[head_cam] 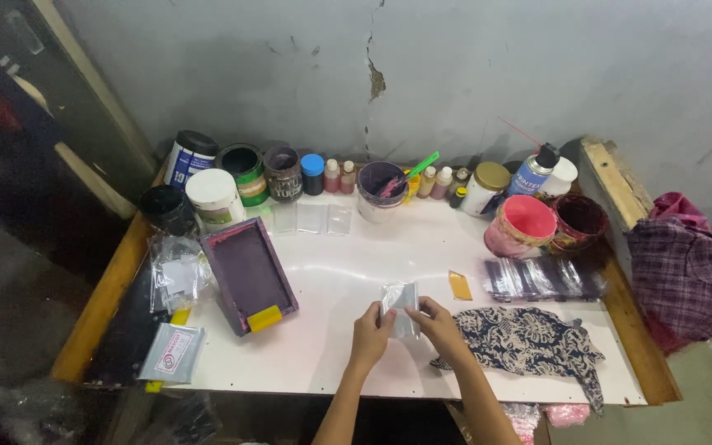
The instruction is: The person cleans a white work surface with a patterned cloth, then stirs a dark substance in a container using a green spatula. They proceed to handle several small, sealed foil packets, arranging them on the table.
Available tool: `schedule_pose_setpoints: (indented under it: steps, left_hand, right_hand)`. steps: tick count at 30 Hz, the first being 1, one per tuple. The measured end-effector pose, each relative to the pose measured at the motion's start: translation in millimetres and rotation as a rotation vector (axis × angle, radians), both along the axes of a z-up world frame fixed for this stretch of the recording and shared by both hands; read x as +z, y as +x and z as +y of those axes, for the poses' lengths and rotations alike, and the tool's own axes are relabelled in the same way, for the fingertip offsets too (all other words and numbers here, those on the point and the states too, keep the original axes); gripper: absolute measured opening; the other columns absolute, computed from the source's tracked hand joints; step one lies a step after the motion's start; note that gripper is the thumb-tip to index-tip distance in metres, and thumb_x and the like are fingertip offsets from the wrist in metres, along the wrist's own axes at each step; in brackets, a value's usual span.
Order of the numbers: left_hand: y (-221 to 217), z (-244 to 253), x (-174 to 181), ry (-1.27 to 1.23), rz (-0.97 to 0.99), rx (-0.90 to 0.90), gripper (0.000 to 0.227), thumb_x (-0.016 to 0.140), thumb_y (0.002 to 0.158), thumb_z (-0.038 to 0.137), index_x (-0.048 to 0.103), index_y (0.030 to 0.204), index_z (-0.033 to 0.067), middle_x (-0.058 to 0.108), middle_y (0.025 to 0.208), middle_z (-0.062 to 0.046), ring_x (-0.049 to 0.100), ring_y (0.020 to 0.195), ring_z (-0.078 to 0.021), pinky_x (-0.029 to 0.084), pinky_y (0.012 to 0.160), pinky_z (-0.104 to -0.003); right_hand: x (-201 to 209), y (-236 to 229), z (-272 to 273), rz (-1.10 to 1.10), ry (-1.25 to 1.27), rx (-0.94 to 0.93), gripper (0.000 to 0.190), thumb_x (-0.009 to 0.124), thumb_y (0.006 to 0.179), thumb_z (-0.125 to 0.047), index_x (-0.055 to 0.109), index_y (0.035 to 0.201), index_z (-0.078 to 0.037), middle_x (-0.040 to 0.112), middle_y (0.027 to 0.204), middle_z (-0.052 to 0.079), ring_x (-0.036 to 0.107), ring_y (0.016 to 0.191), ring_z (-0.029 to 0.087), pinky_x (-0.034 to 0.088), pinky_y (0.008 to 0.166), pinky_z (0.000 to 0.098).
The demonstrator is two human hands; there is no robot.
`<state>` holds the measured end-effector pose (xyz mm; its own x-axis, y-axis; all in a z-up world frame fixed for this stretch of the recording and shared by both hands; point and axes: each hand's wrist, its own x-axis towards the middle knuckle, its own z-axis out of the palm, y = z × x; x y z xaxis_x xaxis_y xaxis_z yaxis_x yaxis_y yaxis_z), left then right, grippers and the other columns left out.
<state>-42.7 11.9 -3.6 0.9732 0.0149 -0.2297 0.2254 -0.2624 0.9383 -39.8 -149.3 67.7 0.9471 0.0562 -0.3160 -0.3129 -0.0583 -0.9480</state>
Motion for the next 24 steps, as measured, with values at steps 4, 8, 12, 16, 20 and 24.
schedule_pose_setpoints:
  steps: [4,8,12,16,20,24]
  left_hand:
    - [-4,2,6,-0.056,-0.011,-0.003,0.044,0.048,0.106,0.048,0.064,0.124,0.0115,0.073,0.116,-0.02,0.069,0.116,-0.0352,0.056,0.098,-0.047]
    - [-17,9,35,-0.065,0.053,-0.019,0.056,0.053,0.103,0.055,0.06,0.136,0.0102,0.069,0.127,-0.021,0.064,0.125,-0.0353,0.052,0.106,-0.047]
    - [-26,25,34,-0.103,0.118,0.068,0.036,0.054,0.101,0.036,0.067,0.125,0.0123,0.074,0.108,-0.004,0.067,0.096,-0.0172,0.051,0.08,-0.03]
    - [-43,50,23,-0.081,0.086,0.124,0.049,0.038,0.102,0.049,0.06,0.127,0.0136,0.07,0.103,-0.007,0.063,0.088,-0.019,0.047,0.074,-0.031]
    - [-60,83,0,-0.071,0.125,0.247,0.06,0.039,0.1,0.053,0.043,0.148,0.0177,0.065,0.136,-0.01,0.064,0.121,-0.0295,0.05,0.1,-0.039]
    - [-94,130,-5,-0.068,0.102,0.357,0.053,0.049,0.094,0.036,0.047,0.143,0.0159,0.067,0.129,-0.01,0.066,0.113,-0.029,0.051,0.092,-0.04]
  right_hand:
    - [-20,1,0,0.059,0.063,-0.064,0.036,0.079,0.09,-0.018,0.071,0.119,0.002,0.069,0.113,0.023,0.067,0.107,0.035,0.053,0.094,0.0468]
    - [-55,9,0,0.049,0.08,-0.154,0.035,0.084,0.086,-0.017,0.072,0.113,0.001,0.067,0.105,0.017,0.066,0.099,0.029,0.055,0.089,0.0429]
    - [-20,-3,32,0.08,0.035,-0.118,0.028,0.073,0.089,-0.021,0.07,0.107,0.001,0.068,0.095,0.01,0.065,0.087,0.022,0.054,0.076,0.0329]
    - [-2,-18,68,0.158,-0.006,0.016,0.034,0.07,0.09,-0.025,0.072,0.112,0.001,0.07,0.097,0.011,0.067,0.087,0.023,0.057,0.078,0.0346]
    - [-10,-30,106,0.12,0.076,0.133,0.021,0.072,0.092,-0.021,0.071,0.096,0.0,0.062,0.081,0.007,0.057,0.074,0.017,0.048,0.068,0.0311]
    - [-11,-45,152,0.153,0.008,0.242,0.032,0.069,0.092,-0.025,0.074,0.112,-0.001,0.073,0.095,0.011,0.066,0.083,0.021,0.051,0.074,0.0316]
